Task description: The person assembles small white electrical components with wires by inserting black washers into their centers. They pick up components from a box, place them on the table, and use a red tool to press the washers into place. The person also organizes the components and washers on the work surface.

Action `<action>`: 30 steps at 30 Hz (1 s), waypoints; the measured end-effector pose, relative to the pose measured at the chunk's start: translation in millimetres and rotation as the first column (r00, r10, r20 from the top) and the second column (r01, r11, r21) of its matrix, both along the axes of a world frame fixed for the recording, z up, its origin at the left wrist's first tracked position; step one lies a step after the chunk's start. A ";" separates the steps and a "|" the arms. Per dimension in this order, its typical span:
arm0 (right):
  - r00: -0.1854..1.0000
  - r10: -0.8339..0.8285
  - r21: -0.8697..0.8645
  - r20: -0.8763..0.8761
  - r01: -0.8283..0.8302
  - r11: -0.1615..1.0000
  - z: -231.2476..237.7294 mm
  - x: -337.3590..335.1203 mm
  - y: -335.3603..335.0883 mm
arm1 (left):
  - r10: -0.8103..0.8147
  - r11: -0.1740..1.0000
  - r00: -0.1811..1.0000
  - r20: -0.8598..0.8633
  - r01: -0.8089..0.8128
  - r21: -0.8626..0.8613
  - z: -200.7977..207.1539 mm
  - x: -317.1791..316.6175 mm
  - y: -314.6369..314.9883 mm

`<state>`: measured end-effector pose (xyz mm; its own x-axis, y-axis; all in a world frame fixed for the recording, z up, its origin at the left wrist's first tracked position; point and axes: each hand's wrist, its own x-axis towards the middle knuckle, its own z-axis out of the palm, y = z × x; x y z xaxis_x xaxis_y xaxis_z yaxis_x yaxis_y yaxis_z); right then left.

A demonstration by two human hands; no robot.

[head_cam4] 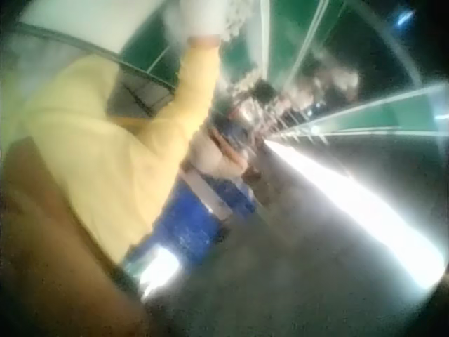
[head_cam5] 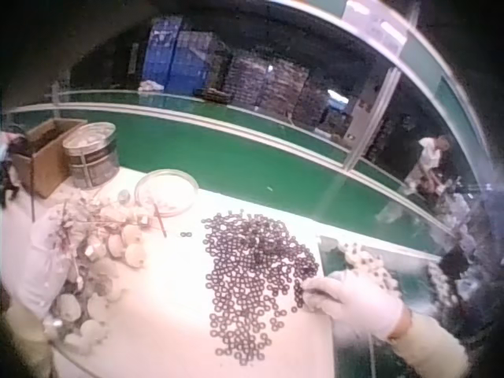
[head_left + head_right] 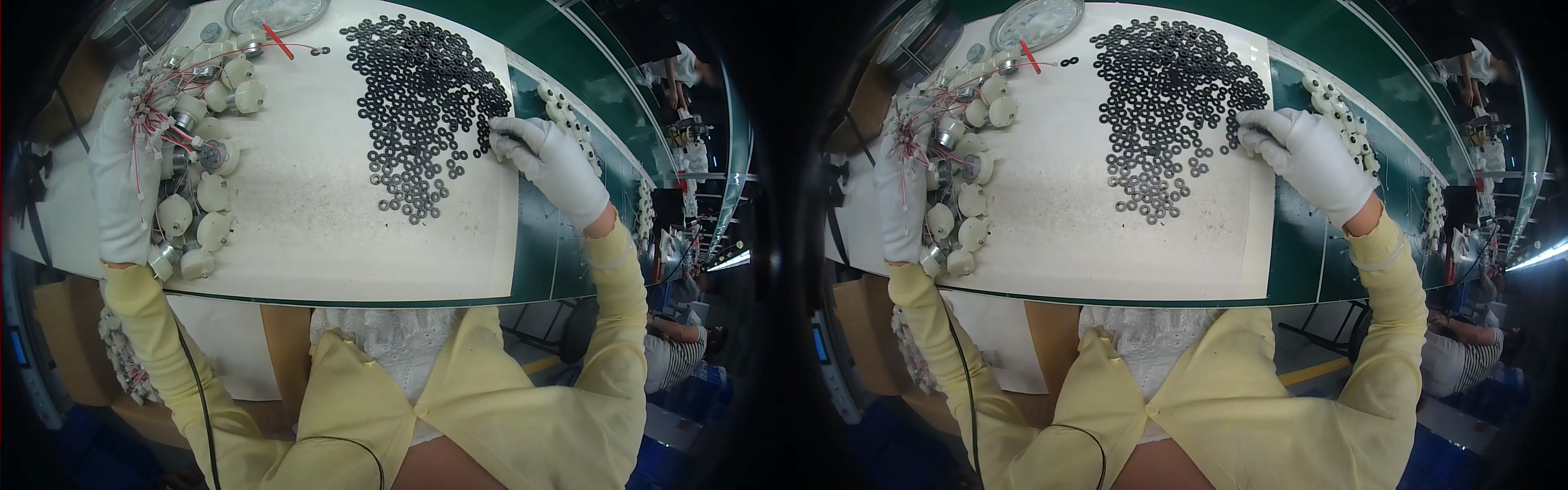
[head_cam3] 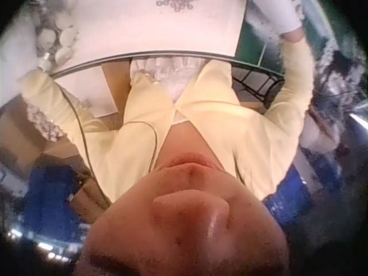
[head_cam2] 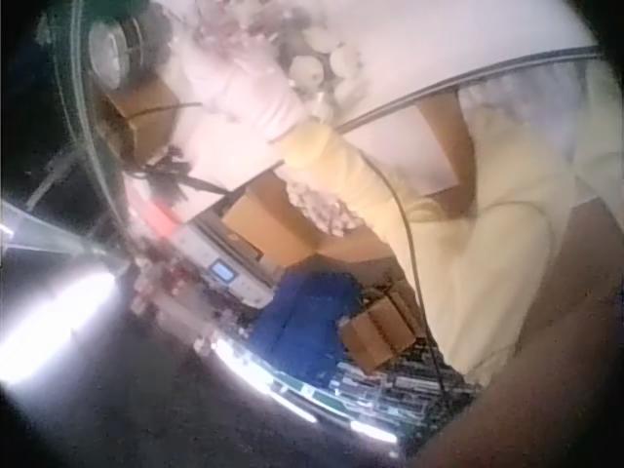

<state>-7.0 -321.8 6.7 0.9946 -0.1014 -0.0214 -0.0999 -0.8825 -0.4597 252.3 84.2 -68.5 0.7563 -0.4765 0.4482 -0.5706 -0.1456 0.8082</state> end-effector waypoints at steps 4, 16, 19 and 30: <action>0.997 0.073 -0.198 0.036 -0.065 0.978 -0.2 -1.5 0.0 | 0.034 0.998 0.997 0.068 -0.038 0.055 -0.2 -1.6 -1.1; 0.962 0.262 -0.534 -0.078 -0.262 0.804 14.7 -8.1 6.1 | 0.060 0.951 0.938 0.342 -0.158 0.266 15.1 -9.0 11.0; 0.958 0.191 -0.604 -0.216 -0.285 0.745 21.6 -3.4 20.0 | 0.125 0.943 0.977 0.172 -0.171 0.287 9.2 -5.1 11.6; 0.911 -0.411 0.975 -0.048 0.132 0.180 34.9 -84.2 -5.4 | 0.065 0.971 0.957 0.281 -0.126 0.204 -2.2 13.1 14.1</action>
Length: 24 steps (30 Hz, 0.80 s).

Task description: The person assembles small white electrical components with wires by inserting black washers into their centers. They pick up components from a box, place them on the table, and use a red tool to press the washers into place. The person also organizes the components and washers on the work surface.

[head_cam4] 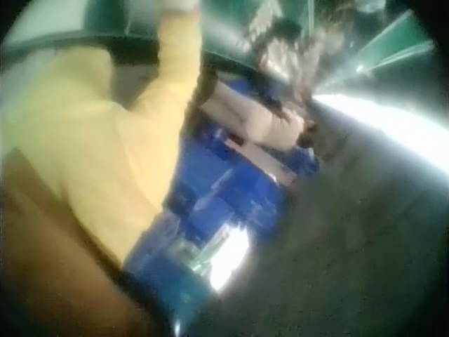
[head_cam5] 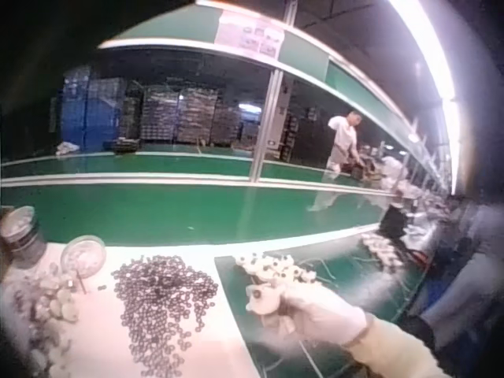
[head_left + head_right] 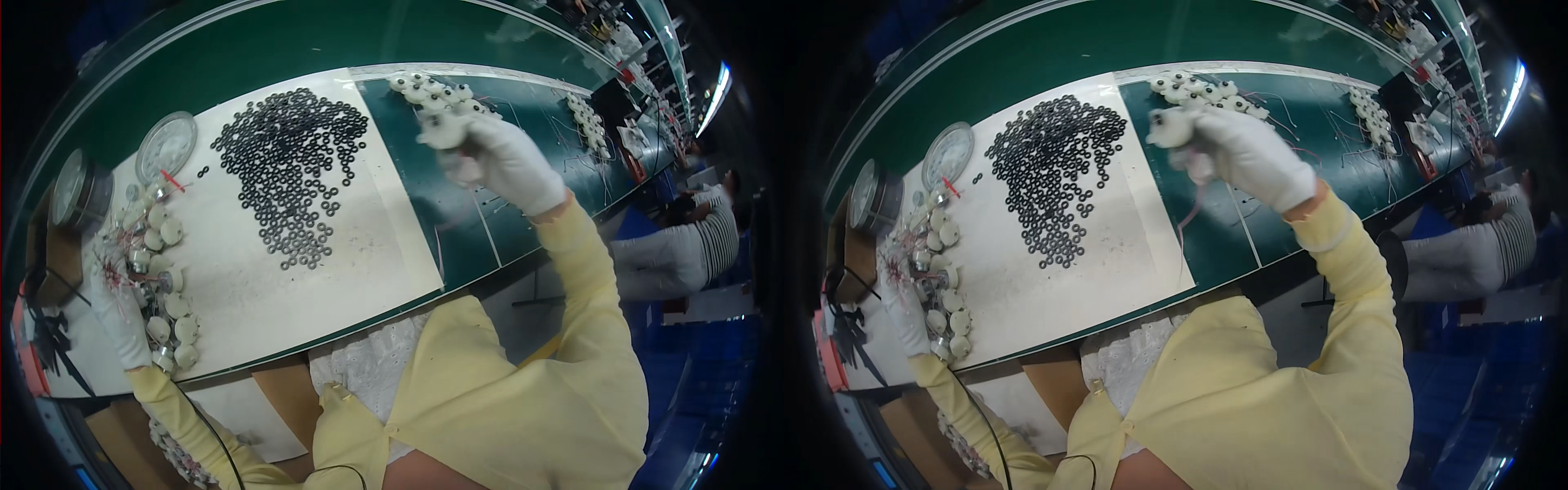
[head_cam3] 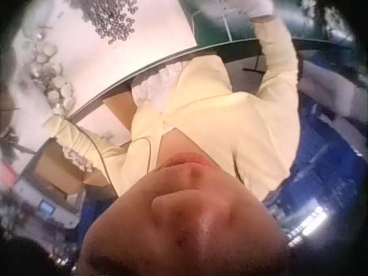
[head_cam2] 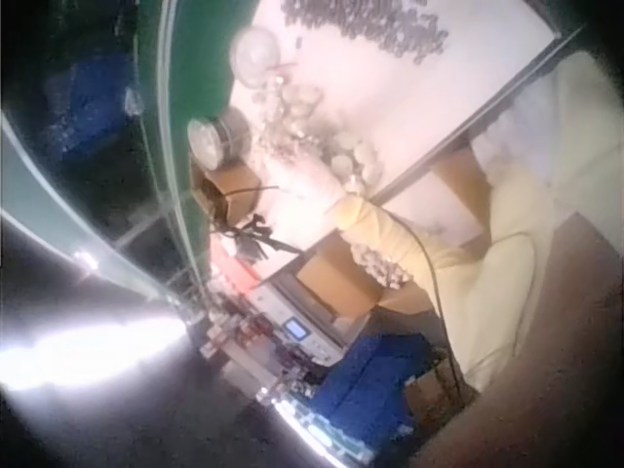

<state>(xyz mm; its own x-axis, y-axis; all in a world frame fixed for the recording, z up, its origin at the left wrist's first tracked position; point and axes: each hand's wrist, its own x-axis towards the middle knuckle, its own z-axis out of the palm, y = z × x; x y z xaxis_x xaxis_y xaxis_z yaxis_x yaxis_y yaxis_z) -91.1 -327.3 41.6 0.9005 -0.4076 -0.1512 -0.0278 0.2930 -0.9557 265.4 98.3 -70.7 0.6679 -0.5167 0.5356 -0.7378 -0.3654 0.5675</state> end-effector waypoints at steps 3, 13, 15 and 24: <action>0.986 0.010 0.337 0.167 -0.066 0.939 11.6 -47.2 -5.8 | 0.020 1.000 1.000 0.014 -0.020 -0.007 -11.8 12.5 13.0; 0.998 -0.016 -0.411 -0.054 -0.008 0.912 70.5 -94.8 -154.7 | 0.105 0.988 0.986 0.129 -0.118 0.101 -26.0 24.8 29.9; 0.979 0.046 -0.542 -0.200 -0.149 0.827 65.5 -72.6 -194.7 | 0.112 0.986 0.984 0.137 -0.128 0.111 -21.1 22.8 27.4; 0.666 0.054 -0.560 -0.744 -0.666 0.493 22.7 68.6 -226.8 | 0.155 0.974 0.978 0.141 -0.175 0.141 -9.8 2.8 26.7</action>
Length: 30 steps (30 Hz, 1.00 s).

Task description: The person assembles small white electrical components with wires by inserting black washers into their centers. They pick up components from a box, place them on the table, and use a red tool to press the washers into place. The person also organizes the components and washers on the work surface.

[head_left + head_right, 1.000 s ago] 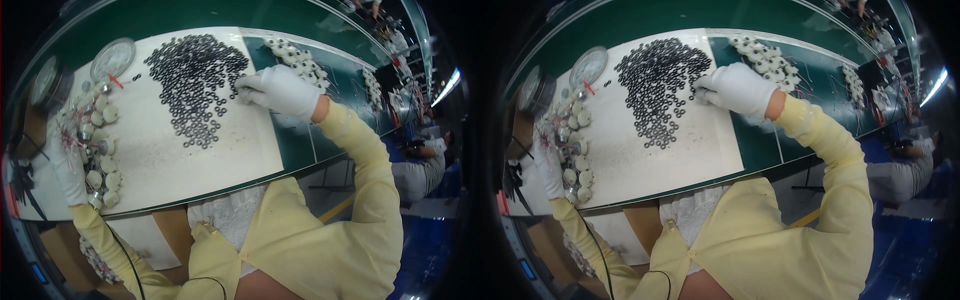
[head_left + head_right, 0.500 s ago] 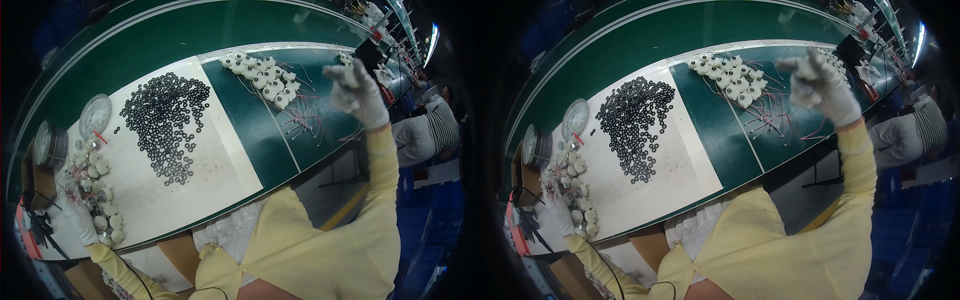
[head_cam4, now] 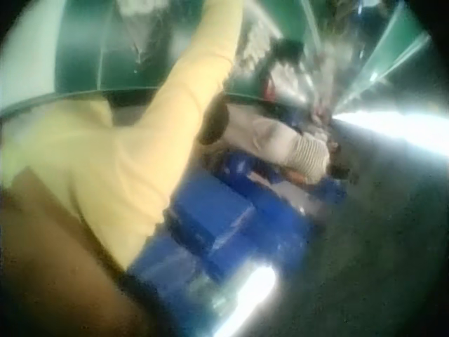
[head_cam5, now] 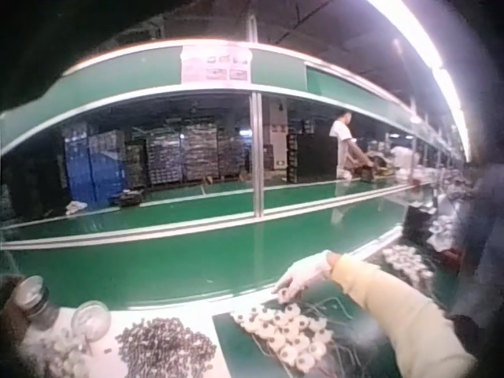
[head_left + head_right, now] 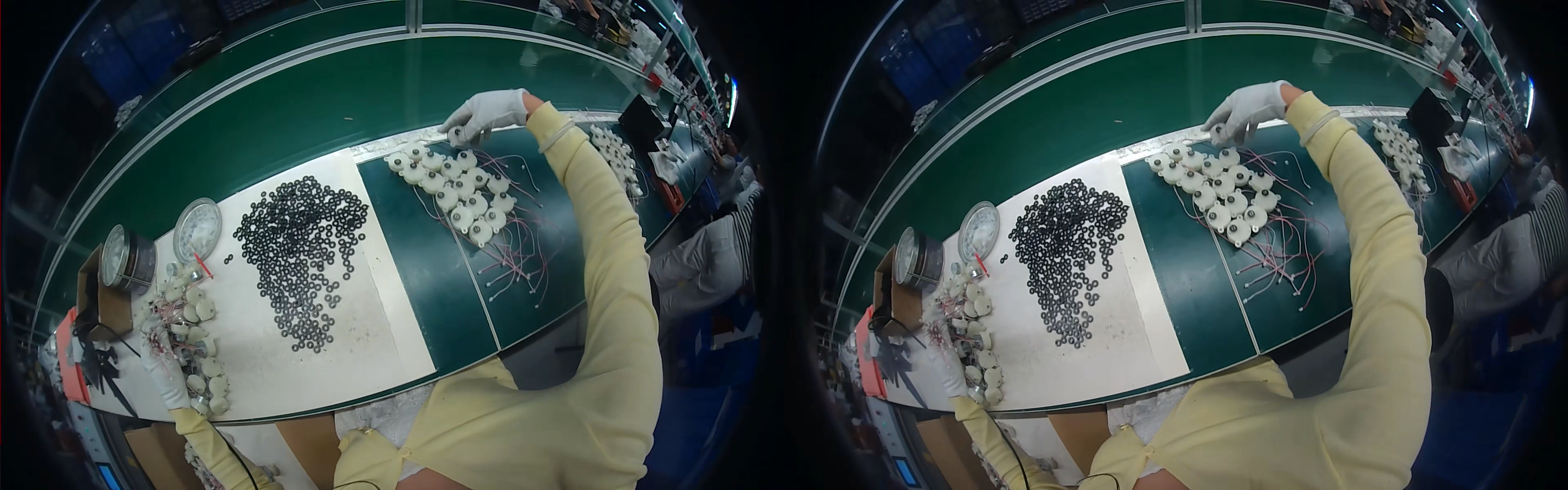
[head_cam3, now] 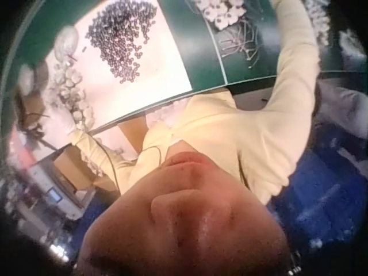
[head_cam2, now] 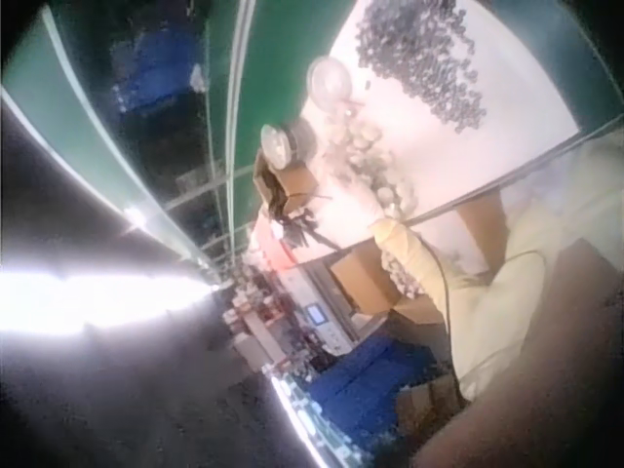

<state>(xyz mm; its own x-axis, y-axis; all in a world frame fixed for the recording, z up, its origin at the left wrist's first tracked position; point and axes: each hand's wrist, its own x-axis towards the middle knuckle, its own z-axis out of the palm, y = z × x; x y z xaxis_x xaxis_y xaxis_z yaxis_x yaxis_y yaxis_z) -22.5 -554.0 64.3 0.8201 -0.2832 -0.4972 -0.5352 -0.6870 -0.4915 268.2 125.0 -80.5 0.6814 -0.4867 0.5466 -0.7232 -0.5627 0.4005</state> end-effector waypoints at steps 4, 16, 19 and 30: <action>0.988 0.052 -0.111 -0.146 -0.068 0.991 -1.3 11.6 10.1 | 0.009 1.000 1.000 -0.010 -0.009 0.011 1.7 -0.8 -7.7; 0.923 0.367 -0.558 0.115 -0.246 0.792 -39.5 9.0 -6.3 | 0.004 1.000 1.000 0.031 -0.004 0.030 5.8 -7.3 -22.0; 0.959 0.229 -0.407 0.168 -0.144 0.902 -44.5 19.4 4.4 | -0.019 1.000 1.000 0.000 0.019 -0.011 18.2 -19.7 -32.1; 0.797 0.144 -0.429 0.587 0.155 0.890 23.5 32.0 68.8 | 0.004 0.970 0.975 -0.222 -0.057 -0.234 33.3 -40.0 -51.6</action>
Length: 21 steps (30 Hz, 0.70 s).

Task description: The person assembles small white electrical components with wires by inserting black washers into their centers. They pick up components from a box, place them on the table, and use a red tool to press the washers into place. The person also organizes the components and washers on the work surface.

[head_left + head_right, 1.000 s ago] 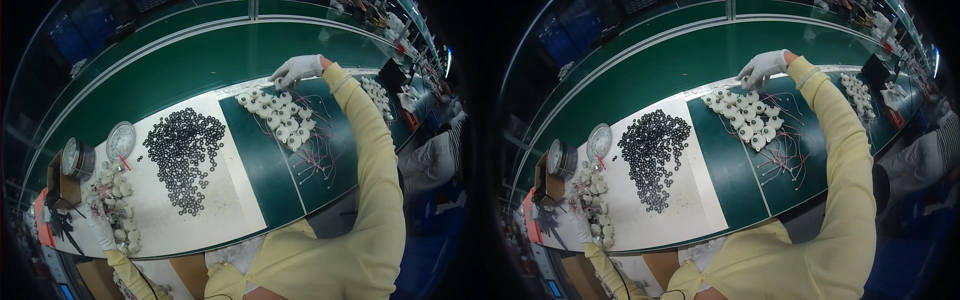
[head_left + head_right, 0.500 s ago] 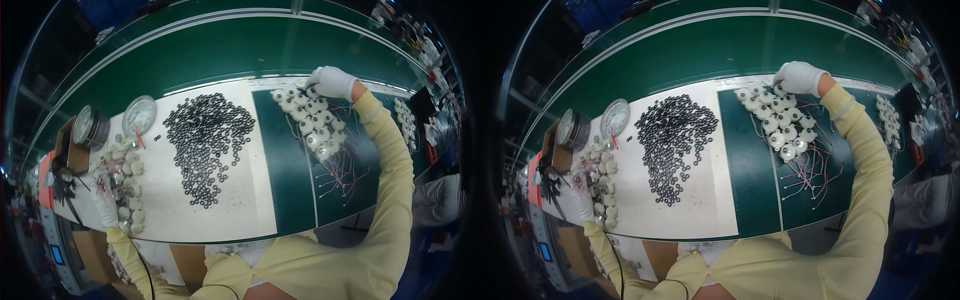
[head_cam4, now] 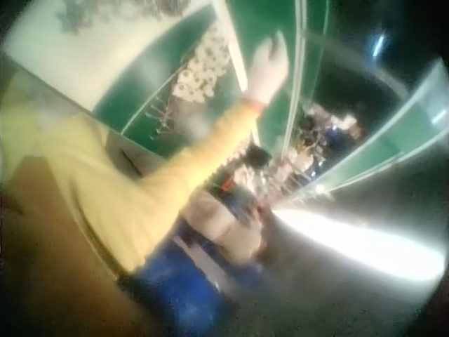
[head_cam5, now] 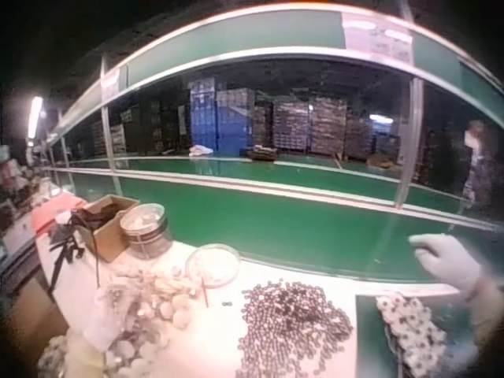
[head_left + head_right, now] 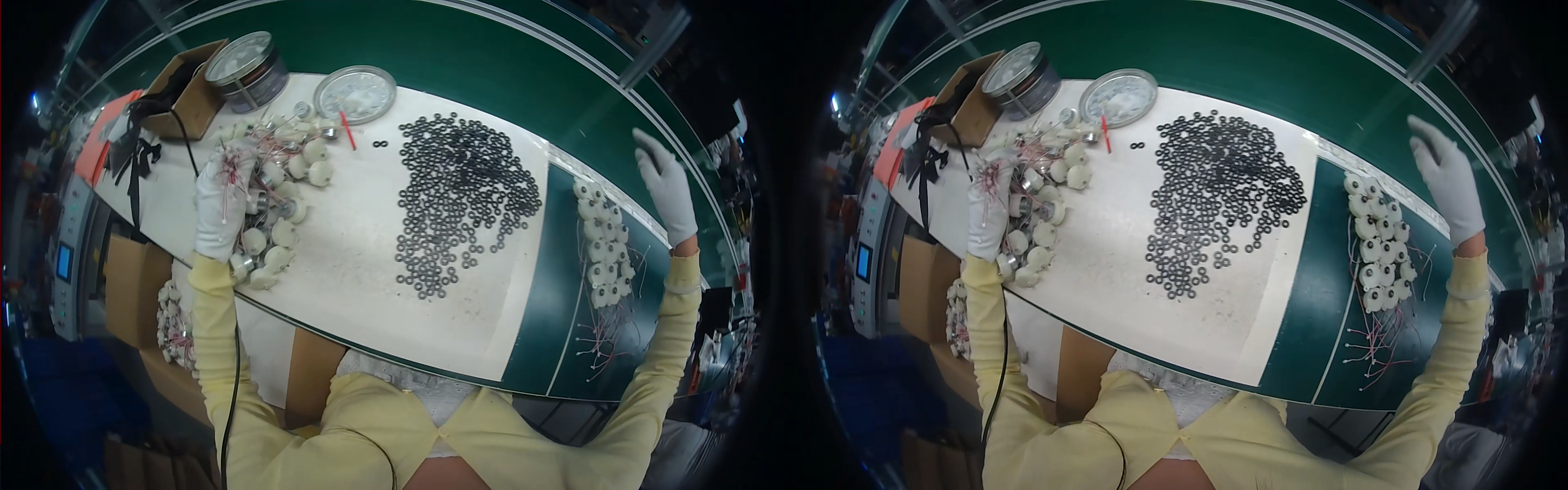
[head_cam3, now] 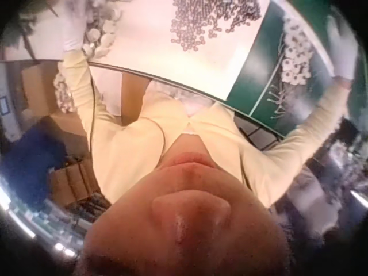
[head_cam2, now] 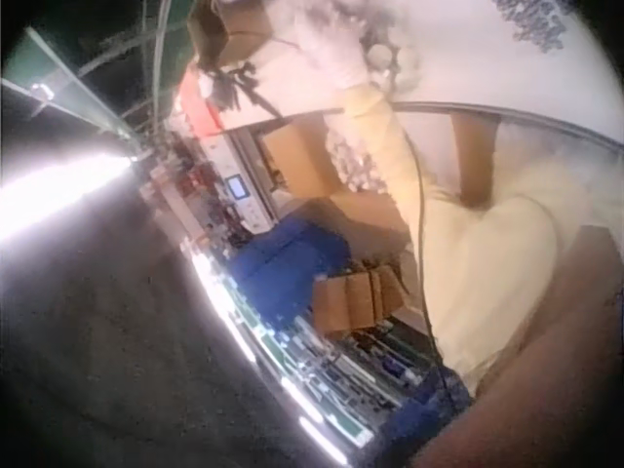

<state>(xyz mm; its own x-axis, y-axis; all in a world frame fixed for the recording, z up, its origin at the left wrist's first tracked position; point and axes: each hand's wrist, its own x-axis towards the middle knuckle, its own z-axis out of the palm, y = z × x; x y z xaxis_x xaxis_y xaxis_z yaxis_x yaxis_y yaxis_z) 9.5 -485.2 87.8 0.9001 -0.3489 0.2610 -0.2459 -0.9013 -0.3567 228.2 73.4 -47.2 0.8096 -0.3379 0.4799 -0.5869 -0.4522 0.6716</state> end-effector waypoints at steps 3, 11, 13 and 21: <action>0.940 0.308 -0.027 0.147 -0.308 0.951 0.1 41.3 65.3 | -0.024 0.937 0.979 -0.202 -0.048 -0.346 0.8 0.8 -1.4; 0.652 0.758 -0.576 -0.018 -0.626 0.526 -67.7 174.2 248.3 | 0.119 0.856 0.971 -0.207 -0.206 -0.473 25.7 -15.9 -21.9; 0.613 0.785 -0.596 -0.088 -0.664 0.452 -79.9 200.1 258.7 | 0.203 0.882 0.963 -0.180 -0.259 -0.394 22.2 -12.1 -15.1; 0.503 0.864 -0.399 -0.011 -0.795 0.457 -68.8 231.0 259.5 | 0.130 0.894 0.982 -0.140 -0.177 -0.411 10.4 -1.8 -8.3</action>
